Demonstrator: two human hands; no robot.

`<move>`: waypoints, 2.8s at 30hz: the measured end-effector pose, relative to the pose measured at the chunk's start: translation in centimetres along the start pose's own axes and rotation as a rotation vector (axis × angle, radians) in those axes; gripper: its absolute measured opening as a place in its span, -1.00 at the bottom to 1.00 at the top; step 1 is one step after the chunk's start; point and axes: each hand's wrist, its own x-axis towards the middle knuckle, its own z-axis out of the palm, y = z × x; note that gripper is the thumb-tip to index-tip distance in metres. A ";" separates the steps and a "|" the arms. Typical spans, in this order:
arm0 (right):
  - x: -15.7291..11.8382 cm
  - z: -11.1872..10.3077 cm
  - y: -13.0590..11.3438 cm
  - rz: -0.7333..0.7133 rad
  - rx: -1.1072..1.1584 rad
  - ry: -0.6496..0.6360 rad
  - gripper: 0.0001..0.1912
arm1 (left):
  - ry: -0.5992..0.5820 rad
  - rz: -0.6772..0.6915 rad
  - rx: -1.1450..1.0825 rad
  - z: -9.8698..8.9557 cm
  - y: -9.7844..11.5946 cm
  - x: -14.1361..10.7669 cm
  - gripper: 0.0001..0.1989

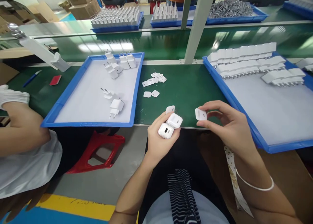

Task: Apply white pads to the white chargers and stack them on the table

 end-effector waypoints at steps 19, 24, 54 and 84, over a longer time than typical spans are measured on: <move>-3.3 5.5 -3.2 -0.125 -0.170 0.003 -0.76 | 0.075 0.439 0.364 0.7 -1.3 -0.7 -0.48; -3.1 5.5 -3.3 -0.208 -0.278 0.032 -0.79 | 0.074 0.438 0.383 0.7 -1.4 -0.7 -0.48; -1.7 4.5 -3.2 -0.481 -0.398 -0.140 -0.76 | 0.013 0.434 0.316 0.2 -0.7 -0.4 -0.53; -0.4 3.8 -4.0 -0.578 -0.353 -0.179 -0.77 | 0.052 0.434 0.361 0.2 -1.1 -0.3 -0.61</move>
